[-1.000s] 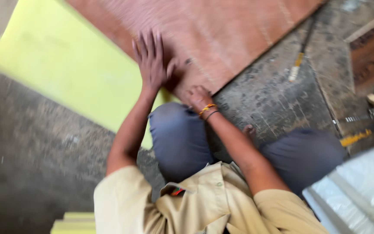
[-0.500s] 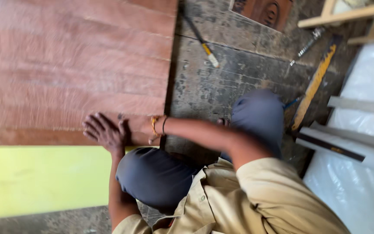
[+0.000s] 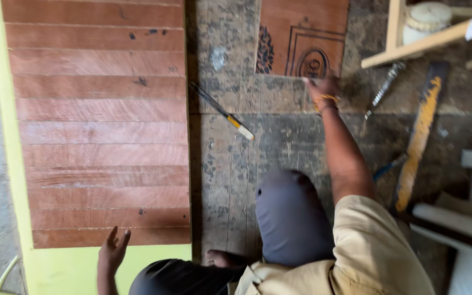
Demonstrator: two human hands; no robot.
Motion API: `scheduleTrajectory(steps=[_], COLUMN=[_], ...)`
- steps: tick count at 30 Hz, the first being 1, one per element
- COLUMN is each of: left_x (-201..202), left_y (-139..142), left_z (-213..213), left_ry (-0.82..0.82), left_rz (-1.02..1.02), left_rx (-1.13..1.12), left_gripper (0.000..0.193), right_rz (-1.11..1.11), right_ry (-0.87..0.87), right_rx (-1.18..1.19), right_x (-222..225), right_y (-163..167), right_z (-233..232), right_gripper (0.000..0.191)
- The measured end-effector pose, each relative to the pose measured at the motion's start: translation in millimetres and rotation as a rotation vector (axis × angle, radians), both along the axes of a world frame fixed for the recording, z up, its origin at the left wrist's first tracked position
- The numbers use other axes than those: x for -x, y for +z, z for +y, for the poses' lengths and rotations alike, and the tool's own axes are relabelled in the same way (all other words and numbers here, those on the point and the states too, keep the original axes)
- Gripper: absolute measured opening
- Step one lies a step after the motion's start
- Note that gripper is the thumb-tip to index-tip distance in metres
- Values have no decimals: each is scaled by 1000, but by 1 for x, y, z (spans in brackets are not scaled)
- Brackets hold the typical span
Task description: The person sits on the workshop floor aligning plywood sheets edge to edge on top of a large yellow foam sheet, pressing them flat and adjusting their positions. The person then uses a spray gun to spray the foam surface and repositions the plywood and foam sheets.
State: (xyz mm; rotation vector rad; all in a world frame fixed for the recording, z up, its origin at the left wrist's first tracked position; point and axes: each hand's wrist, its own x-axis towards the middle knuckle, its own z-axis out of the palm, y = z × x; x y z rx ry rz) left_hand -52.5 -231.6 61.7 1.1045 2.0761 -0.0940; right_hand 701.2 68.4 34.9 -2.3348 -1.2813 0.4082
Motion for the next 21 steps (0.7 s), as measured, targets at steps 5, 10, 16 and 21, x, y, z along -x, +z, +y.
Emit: scheduleTrajectory(steps=[5,10,16,21], left_x=[-52,-217,-403,-469], left_y=[53,40,17,3], left_z=[62,171,264,265], left_ry=[-270,-316,-676,-709], left_rz=[59,-385,-352,-468], left_rx=[55,-229,-335,-385], left_gripper=[80,64,65,68], right_rz=[166,-24,70,153], right_ry=[-246,-247,-354,-358], right_rx=[141,197,298,108], right_x=[-45,-27,-31,-40], right_y=[-24,-22,-17,-12], right_z=[9,25,26,38], right_gripper=[133,132,126,123])
